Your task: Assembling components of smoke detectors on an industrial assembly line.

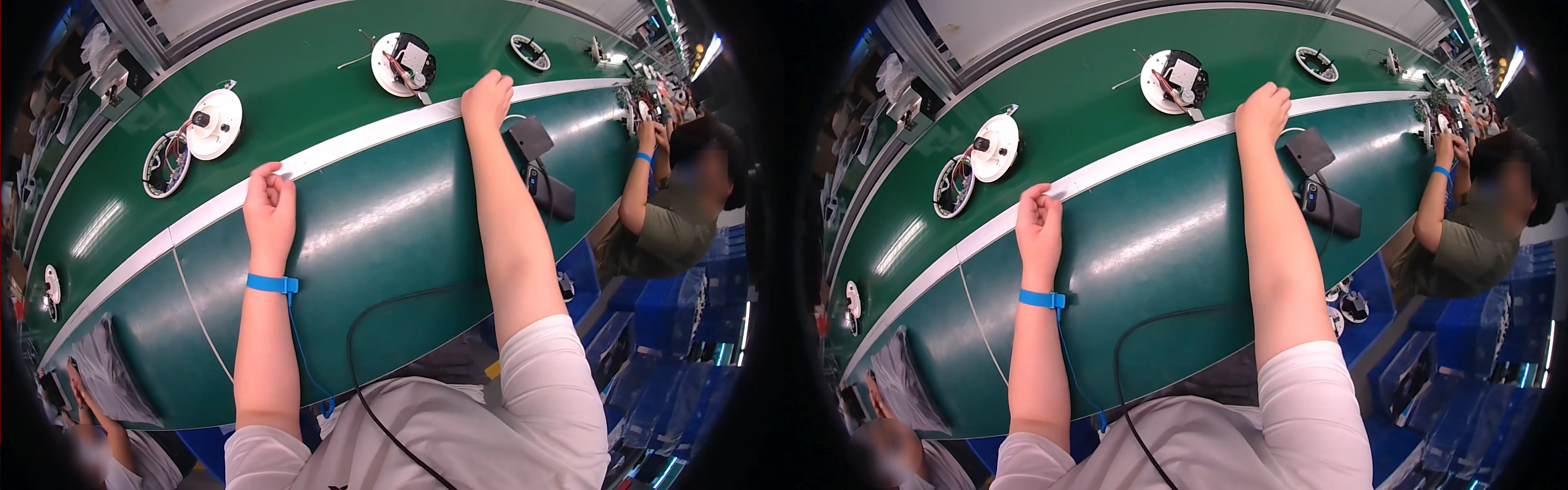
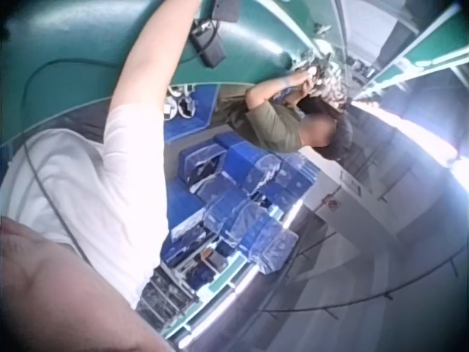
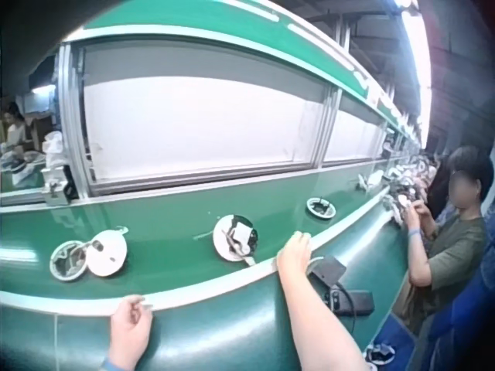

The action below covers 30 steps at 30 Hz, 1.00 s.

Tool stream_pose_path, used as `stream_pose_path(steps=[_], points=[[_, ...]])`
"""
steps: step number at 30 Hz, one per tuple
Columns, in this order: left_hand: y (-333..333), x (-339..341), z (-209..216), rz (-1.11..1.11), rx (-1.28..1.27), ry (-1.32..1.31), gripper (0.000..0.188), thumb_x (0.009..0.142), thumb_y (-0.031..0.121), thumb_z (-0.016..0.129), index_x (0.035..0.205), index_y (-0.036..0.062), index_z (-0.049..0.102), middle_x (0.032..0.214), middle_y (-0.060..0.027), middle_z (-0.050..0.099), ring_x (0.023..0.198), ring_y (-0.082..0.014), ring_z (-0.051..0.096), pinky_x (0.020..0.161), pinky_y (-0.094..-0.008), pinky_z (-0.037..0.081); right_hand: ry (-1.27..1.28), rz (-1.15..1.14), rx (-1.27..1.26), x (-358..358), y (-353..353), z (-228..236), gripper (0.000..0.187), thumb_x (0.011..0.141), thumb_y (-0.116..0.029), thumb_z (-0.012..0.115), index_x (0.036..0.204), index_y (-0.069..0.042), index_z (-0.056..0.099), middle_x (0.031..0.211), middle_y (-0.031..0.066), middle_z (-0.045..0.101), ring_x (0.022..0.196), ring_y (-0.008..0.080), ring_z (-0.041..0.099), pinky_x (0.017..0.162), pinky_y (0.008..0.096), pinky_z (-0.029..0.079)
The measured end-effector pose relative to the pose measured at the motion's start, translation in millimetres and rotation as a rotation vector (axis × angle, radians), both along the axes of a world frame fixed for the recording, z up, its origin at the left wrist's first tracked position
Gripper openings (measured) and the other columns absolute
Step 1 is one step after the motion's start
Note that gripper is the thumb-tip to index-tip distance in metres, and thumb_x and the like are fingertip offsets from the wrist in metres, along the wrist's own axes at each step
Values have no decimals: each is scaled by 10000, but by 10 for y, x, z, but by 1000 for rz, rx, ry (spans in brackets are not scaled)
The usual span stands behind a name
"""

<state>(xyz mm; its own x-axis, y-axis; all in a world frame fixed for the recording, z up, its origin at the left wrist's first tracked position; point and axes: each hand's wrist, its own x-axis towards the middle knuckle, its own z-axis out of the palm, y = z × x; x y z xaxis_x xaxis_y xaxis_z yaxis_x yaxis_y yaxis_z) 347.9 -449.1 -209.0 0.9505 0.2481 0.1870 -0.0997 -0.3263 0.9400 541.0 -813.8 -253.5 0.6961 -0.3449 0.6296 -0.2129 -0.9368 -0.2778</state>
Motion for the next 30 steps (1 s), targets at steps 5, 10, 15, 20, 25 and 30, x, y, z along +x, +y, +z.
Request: stream_pose_path(steps=[5,10,15,20,25,30], points=[[-132,17,14,-87,542,-111,279,852,29,691,1131,32,695,1124,-106,622,1142,-309,535,1013,-384,438,82,-184,-128,495,-244,-113,286,863,-158,607,1049,58,580,1125,243,554,1031,397,579,933,510,478],[-239,21,53,-127,684,-59,319,833,82,719,1152,63,708,1215,-78,626,1161,-294,537,1029,-414,398,228,-309,121,967,-638,-205,585,889,-290,592,1288,127,499,1418,426,389,1183,507,543,1076,535,407],[-382,36,90,-181,754,-40,367,814,142,737,1178,108,714,1287,-57,604,1240,-285,507,1069,-432,319,259,-276,282,1216,-1013,-191,643,937,-333,572,1401,94,444,1505,492,226,1225,572,531,1100,543,412],[-548,32,119,-253,908,11,447,839,191,721,1284,157,695,1407,-72,532,1309,-305,454,1087,-501,290,274,-355,97,1440,-1305,-274,500,963,-258,531,1332,79,549,1383,399,442,1230,519,537,1077,518,426],[-625,24,102,-210,1024,74,562,868,236,707,1405,117,596,1467,-79,486,1333,-319,429,1091,-543,280,319,-352,126,1471,-1201,-190,459,968,-215,521,1313,81,583,1370,304,516,1274,416,526,1084,470,420],[-747,55,44,-133,1093,98,702,875,284,706,1486,28,473,1512,-104,451,1387,-317,407,1125,-567,262,293,-327,179,1456,-1329,-146,362,955,-194,552,1191,41,693,1372,298,526,1268,423,547,1072,477,453]])
